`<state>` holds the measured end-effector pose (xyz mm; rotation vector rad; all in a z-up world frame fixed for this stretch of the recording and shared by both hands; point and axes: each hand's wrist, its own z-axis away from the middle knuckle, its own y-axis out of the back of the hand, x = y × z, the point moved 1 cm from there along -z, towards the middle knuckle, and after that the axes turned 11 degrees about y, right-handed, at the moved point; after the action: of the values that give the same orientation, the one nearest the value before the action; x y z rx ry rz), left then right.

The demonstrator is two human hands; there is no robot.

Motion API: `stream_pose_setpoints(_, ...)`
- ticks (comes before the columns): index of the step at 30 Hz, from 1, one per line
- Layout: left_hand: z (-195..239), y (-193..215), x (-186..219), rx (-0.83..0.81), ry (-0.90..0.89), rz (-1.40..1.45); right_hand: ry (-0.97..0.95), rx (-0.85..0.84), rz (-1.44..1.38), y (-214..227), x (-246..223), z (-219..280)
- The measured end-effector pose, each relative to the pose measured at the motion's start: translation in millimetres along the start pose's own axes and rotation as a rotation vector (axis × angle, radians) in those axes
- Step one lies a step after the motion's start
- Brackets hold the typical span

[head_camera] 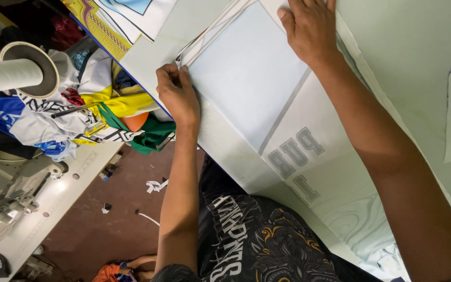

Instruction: Cutting out garment pieces from a large sheet of printed fabric using scissors and organizing the pieces.

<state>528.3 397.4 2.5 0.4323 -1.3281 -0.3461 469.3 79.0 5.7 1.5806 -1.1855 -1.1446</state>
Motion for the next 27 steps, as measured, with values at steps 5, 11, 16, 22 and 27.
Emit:
stream_pose_setpoints(5, -1, -1, -1, 0.009, -0.013, -0.008, -0.004, -0.02, 0.064, -7, 7, 5)
stream_pose_setpoints(11, 5, 0, 8, -0.019, -0.191, -0.238, -0.058, 0.017, -0.027, 31, -25, 10)
stream_pose_setpoints(16, 13, -43, 13, -0.202, -0.683, -0.347, -0.358, -0.023, -0.23, 56, -81, 98)
stream_pose_setpoints(22, 21, -102, 67, -0.51, -0.731, -0.796, -0.602, 0.039, 0.015, 64, -62, 235)
stream_pose_setpoints(27, 1, -120, 70, -0.509, -0.772, -0.876, -0.658, -0.003, 0.009, 64, -39, 257)
